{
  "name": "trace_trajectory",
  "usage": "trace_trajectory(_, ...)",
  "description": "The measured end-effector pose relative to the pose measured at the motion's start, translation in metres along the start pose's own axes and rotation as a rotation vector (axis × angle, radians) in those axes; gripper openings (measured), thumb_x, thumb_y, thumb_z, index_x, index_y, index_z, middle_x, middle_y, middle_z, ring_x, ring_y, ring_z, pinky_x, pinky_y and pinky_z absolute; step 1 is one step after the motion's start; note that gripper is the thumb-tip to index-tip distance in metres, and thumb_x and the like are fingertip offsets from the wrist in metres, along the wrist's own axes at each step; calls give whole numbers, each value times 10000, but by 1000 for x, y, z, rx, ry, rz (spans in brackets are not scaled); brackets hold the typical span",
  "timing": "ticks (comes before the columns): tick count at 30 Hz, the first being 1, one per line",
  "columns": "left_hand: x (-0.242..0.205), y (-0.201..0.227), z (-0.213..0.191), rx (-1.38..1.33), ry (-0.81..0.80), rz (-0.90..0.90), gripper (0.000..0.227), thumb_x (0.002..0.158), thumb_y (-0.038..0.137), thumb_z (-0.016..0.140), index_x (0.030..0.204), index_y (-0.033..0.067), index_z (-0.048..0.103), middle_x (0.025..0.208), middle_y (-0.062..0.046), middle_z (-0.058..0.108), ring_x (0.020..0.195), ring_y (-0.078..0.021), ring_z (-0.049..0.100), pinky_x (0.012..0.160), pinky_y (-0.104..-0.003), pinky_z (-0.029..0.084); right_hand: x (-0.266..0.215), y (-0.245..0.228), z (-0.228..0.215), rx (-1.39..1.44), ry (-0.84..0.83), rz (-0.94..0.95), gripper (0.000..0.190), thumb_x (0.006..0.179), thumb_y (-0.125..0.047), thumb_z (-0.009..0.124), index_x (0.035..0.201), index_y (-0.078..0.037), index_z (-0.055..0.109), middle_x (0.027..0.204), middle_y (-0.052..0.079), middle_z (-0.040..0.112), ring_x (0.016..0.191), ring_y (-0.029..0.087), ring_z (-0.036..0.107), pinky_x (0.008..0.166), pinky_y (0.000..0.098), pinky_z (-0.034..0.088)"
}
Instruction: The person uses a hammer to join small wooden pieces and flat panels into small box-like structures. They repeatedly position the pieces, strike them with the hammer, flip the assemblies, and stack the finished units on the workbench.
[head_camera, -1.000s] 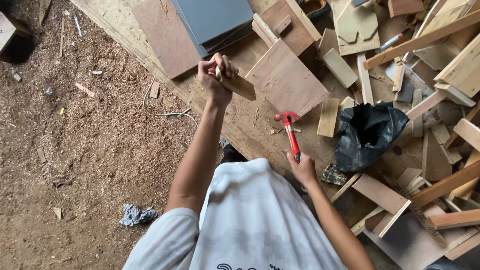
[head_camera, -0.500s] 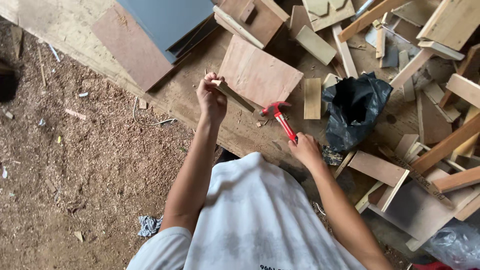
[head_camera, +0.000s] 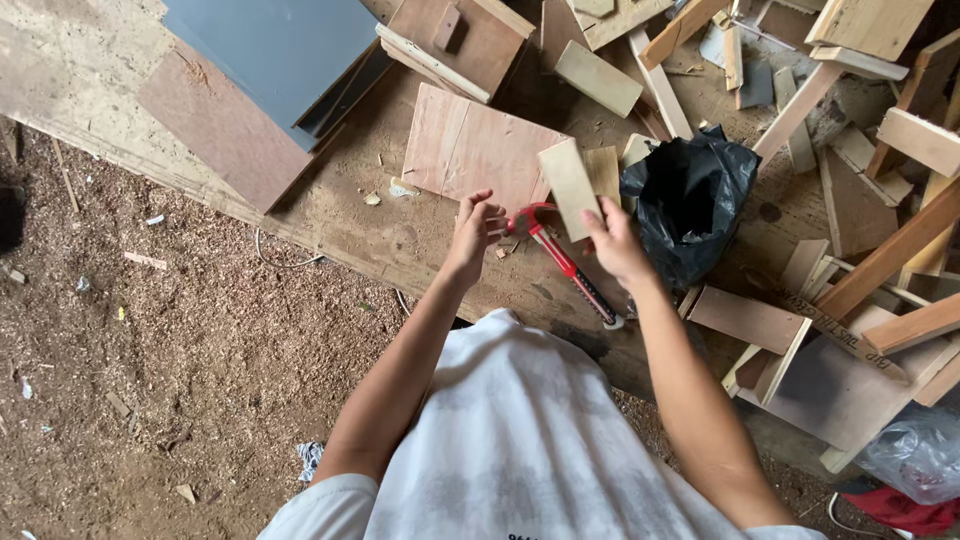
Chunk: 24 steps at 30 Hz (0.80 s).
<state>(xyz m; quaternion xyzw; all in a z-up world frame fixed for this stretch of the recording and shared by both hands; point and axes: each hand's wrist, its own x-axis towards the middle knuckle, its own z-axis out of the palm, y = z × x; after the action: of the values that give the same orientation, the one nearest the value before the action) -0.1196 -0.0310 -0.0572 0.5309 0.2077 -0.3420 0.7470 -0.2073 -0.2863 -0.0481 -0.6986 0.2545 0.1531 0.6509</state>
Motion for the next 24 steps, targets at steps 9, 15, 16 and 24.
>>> trace_trajectory(9, 20, -40, -25, 111, 168, -130, 247, 1020, 302, 536, 1170, 107, 549, 877, -15, 651, 691, -104, 603, 626, -291, 474, 52, 47, 4, -863, 513, -341, 1134, 720, -368, 921, 1473, 181, 276, 1423, 514, 318, 1382, 605, 297, 1127, 602, 294)
trace_trajectory(15, 23, -52, -27, 58, 208, -155, 207, 1010, 260, 527, 1137, 102, 575, 817, -13, 644, 609, -99, 584, 552, -271, 475, 55, 39, -3, -652, 610, -145, 872, 873, -338, 822, 1519, 39, 372, 1518, 318, 456, 1476, 454, 373, 1234, 505, 311)
trace_trajectory(16, 23, -51, -27, 21, 205, -156, 198, 1002, 243, 522, 1134, 106, 577, 808, -16, 644, 597, -104, 582, 539, -276, 471, 57, 40, -11, -538, 677, -134, 900, 911, -351, 813, 1531, 70, 314, 1533, 340, 415, 1473, 454, 369, 1232, 499, 297)
trace_trajectory(24, 20, -50, -21, 88, 188, -183, 186, 1015, 216, 512, 1091, 67, 594, 777, -24, 627, 589, -119, 590, 514, -294, 487, 92, 70, -24, -902, 792, -68, 1226, 707, -461, 993, 1408, 220, 254, 1436, 459, 367, 1390, 597, 374, 1138, 634, 247)
